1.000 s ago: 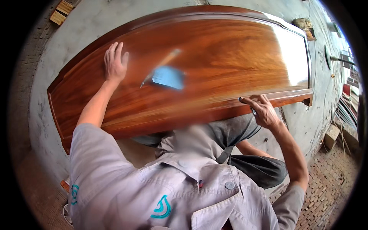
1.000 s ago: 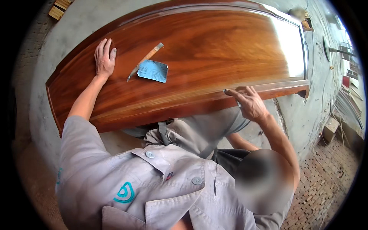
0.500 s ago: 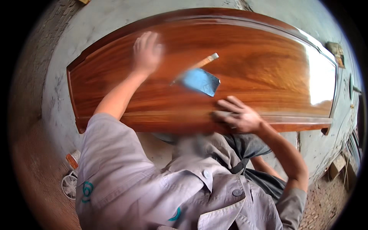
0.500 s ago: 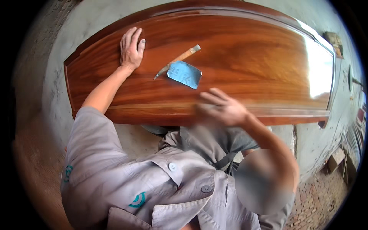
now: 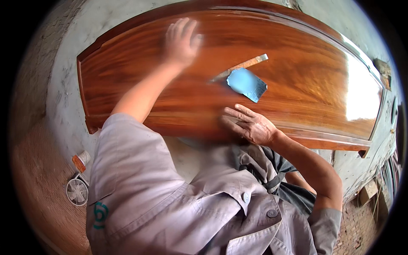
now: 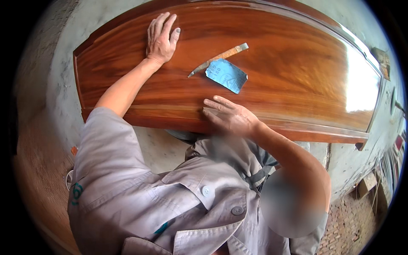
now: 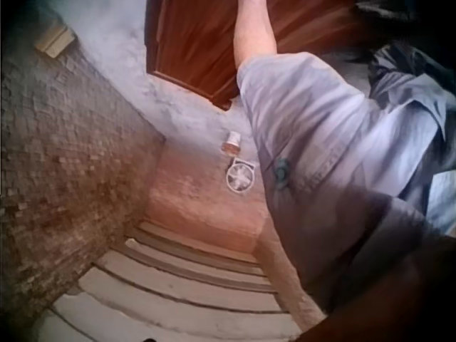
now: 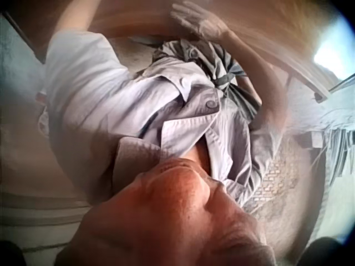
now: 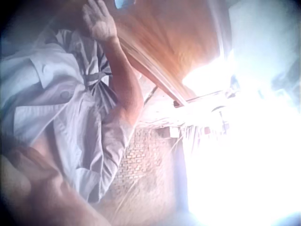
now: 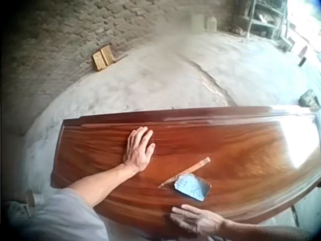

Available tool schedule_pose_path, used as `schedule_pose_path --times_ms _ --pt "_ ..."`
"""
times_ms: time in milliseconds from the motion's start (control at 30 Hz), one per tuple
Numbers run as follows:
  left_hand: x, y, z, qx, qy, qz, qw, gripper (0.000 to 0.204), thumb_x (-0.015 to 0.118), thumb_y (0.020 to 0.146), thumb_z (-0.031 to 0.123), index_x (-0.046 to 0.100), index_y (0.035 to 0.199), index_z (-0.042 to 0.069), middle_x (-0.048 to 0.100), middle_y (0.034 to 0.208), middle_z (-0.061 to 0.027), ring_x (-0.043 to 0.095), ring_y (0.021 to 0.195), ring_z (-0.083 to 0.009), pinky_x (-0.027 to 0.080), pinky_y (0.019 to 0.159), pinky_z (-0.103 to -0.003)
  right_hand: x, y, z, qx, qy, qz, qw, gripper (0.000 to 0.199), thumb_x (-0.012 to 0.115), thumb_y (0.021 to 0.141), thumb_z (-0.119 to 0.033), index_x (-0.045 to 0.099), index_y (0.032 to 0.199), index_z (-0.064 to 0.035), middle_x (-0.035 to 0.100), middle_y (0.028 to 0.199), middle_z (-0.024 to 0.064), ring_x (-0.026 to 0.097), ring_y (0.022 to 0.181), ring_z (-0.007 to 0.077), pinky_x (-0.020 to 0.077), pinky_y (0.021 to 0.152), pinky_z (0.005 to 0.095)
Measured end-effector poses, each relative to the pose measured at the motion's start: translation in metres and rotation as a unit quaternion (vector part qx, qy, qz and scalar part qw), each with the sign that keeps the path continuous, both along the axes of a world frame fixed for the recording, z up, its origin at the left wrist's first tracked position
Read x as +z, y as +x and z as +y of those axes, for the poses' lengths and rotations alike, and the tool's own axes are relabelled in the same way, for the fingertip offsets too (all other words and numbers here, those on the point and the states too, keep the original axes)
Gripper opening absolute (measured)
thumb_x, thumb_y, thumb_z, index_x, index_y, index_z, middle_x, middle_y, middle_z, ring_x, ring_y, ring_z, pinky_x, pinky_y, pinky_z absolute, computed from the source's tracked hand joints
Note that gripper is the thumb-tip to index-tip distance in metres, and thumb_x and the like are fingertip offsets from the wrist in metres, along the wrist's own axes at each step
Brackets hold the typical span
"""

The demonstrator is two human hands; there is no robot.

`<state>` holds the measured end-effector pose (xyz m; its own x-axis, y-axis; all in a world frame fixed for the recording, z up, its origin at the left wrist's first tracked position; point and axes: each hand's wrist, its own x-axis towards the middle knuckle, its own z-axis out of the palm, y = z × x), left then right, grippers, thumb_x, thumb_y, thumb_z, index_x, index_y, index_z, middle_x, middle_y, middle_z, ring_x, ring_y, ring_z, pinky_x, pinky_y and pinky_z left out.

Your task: The person is polishing a wooden door lying flat on the floor. They use a cloth to rub the surface and a small scraper tool to work on the edges and grooves of the door.

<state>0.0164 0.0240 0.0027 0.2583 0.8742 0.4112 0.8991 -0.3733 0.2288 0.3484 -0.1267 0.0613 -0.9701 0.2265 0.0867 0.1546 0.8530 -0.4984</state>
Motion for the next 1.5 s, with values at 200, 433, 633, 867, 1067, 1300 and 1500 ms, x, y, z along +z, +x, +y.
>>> schedule_pose_path --times_ms 200,433,633,867,1067,1300,1500 --pt "-0.002 -0.009 -0.014 0.018 -0.002 -0.01 1.0 0.05 0.066 0.099 0.031 0.057 0.143 0.009 0.052 0.147 -0.0168 0.046 0.138 -0.0382 0.032 0.118 -0.054 0.014 0.072 0.002 -0.063 0.049 -0.002 0.997 0.056 0.074 0.084 -0.028 0.064 0.137 -0.0134 0.066 0.135 0.006 0.049 0.143 0.0287 0.0395 0.121 0.0507" --pt "-0.003 -0.001 0.001 0.0 0.0 -0.015 1.0 0.049 0.063 0.101 0.033 0.056 0.144 0.009 0.052 0.147 -0.0167 0.045 0.139 -0.0383 0.032 0.119 -0.054 0.001 -0.038 0.002 -0.013 -0.053 -0.005 0.998 0.049 0.064 0.09 -0.024 0.062 0.136 -0.0067 0.056 0.149 0.0125 0.039 0.151 0.0322 0.0321 0.126 0.051" --pt "-0.006 -0.01 -0.011 0.003 0.005 -0.018 1.0 0.05 0.067 0.099 0.031 0.056 0.143 0.01 0.052 0.147 -0.0159 0.046 0.138 -0.0382 0.033 0.118 -0.054 0.023 0.117 0.017 -0.017 0.051 -0.106 0.993 0.05 0.072 0.092 -0.035 0.064 0.137 -0.0143 0.06 0.147 0.0022 0.054 0.139 0.0287 0.0452 0.115 0.0525" --pt "-0.007 -0.002 -0.004 -0.008 0.005 -0.022 1.0 0.049 0.066 0.099 0.03 0.056 0.143 0.01 0.052 0.148 -0.016 0.045 0.14 -0.0382 0.032 0.119 -0.054 -0.011 -0.092 -0.018 -0.019 0.005 0.041 0.999 0.044 0.063 0.088 -0.023 0.064 0.123 0.0029 0.06 0.145 0.0137 0.043 0.148 0.0342 0.0262 0.13 0.0485" --pt "-0.009 -0.006 -0.007 0.007 0.024 -0.007 1.0 0.046 0.065 0.099 0.03 0.059 0.141 0.01 0.054 0.146 -0.0157 0.047 0.138 -0.0369 0.034 0.117 -0.053 0.034 0.146 -0.007 -0.122 -0.058 -0.148 0.98 0.061 0.068 0.08 -0.001 0.061 0.14 -0.0116 0.066 0.139 0.0098 0.057 0.13 0.034 0.0318 0.12 0.0607" --pt "-0.017 -0.013 -0.013 0.006 0.002 0.006 1.0 0.05 0.062 0.102 0.037 0.057 0.145 0.013 0.052 0.151 -0.0121 0.044 0.143 -0.0335 0.031 0.121 -0.052 0.055 0.152 -0.055 -0.237 -0.187 -0.178 0.937 0.076 0.062 0.079 -0.003 0.049 0.153 -0.0128 0.069 0.13 0.0077 0.054 0.126 0.0352 0.0362 0.115 0.0523" --pt "-0.01 -0.017 -0.007 -0.001 0.0 0.009 1.0 0.052 0.063 0.102 0.034 0.054 0.148 0.013 0.05 0.152 -0.0132 0.043 0.143 -0.0336 0.031 0.121 -0.051 0.054 0.22 -0.054 -0.284 -0.12 -0.222 0.925 0.064 0.062 0.087 -0.008 0.055 0.15 -0.0177 0.071 0.132 0.0093 0.055 0.128 0.0363 0.037 0.116 0.0528"
